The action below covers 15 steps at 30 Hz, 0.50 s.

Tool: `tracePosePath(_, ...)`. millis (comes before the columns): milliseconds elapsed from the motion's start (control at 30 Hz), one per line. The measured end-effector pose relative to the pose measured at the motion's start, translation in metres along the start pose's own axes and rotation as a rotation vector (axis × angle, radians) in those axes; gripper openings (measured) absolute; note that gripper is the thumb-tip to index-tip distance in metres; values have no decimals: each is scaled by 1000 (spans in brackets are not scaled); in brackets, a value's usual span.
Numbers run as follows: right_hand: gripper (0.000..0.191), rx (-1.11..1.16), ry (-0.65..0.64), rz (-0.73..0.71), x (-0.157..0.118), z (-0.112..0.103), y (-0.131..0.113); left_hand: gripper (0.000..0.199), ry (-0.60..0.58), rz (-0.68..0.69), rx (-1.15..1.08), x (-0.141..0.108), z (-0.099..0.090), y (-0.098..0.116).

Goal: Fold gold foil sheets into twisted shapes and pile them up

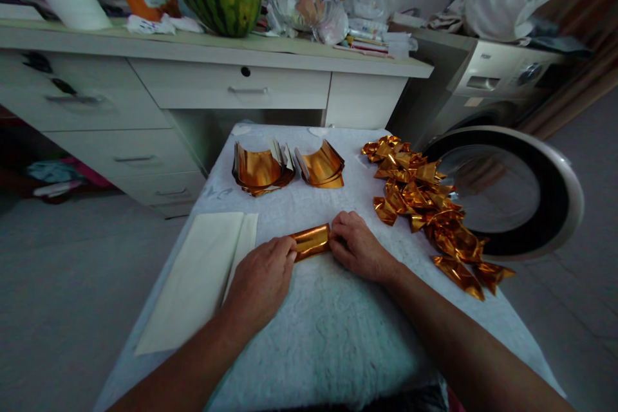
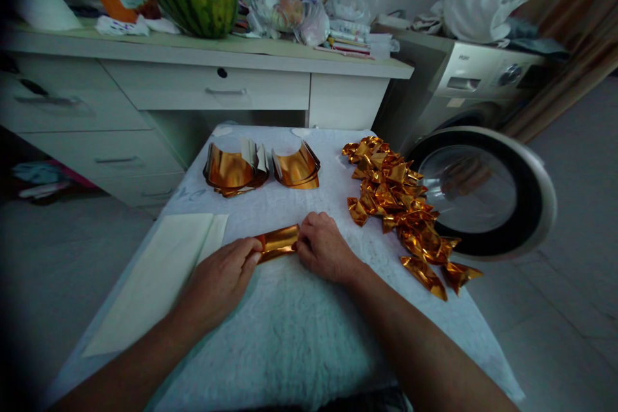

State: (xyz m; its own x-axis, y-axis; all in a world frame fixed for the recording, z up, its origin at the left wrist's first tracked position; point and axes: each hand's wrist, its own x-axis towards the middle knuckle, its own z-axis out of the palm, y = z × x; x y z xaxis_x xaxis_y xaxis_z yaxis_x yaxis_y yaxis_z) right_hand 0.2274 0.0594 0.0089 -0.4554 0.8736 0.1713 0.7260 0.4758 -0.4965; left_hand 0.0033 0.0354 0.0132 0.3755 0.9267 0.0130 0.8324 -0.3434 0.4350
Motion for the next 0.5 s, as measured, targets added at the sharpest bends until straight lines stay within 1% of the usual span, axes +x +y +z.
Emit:
tracePosePath(100, 14, 1, 3, 4, 0, 1, 1, 15, -2, -7, -32, 0, -1, -1)
tracePosePath(167, 14, 0, 5, 6, 0, 1, 1, 16, -15, -8, -28, 0, 0, -1)
tracePosePath(367, 9, 17, 28, 21, 0, 2, 0, 17, -48, -49, 43, 2, -2, 2)
tracePosePath(500, 10, 21, 42, 39, -1, 2, 1, 14, -67, -85, 94, 3, -4, 6)
